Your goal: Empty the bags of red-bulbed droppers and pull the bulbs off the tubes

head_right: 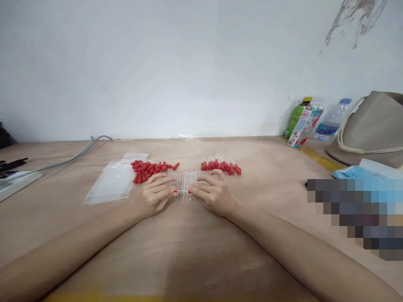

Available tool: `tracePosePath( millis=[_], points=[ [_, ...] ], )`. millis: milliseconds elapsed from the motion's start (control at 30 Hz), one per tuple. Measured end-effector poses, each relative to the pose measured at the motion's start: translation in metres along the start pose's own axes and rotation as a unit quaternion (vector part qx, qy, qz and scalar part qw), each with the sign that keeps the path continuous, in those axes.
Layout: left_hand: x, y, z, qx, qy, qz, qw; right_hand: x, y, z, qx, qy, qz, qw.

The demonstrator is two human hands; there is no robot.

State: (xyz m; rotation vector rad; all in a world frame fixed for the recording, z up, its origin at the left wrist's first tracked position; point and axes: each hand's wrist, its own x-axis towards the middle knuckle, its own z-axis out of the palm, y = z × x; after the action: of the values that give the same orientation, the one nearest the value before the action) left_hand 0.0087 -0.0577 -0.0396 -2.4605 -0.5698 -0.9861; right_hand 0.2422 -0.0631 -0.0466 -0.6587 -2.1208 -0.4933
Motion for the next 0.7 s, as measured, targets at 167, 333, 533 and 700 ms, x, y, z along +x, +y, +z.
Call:
tracePosePath(
  millis=[167,333,533,700],
  points=[
    [-0.013,-0.012,-0.002,0.031,-0.011,-0.126,0.991,-0.008,0.031,-0.007,0.010,0.016,0.147,0.989],
    [-0.018,-0.018,-0.002,0.048,-0.063,-0.214,0.974,-0.013,0.053,-0.011,0.042,-0.050,0.255,0.965],
    [-0.020,-0.024,-0.001,0.042,-0.045,-0.204,0.977,-0.017,0.047,-0.007,0.034,-0.085,0.320,0.943],
    [-0.021,-0.026,0.000,0.028,-0.025,-0.188,0.981,-0.021,0.048,-0.001,0.034,-0.076,0.311,0.947]
  ],
)
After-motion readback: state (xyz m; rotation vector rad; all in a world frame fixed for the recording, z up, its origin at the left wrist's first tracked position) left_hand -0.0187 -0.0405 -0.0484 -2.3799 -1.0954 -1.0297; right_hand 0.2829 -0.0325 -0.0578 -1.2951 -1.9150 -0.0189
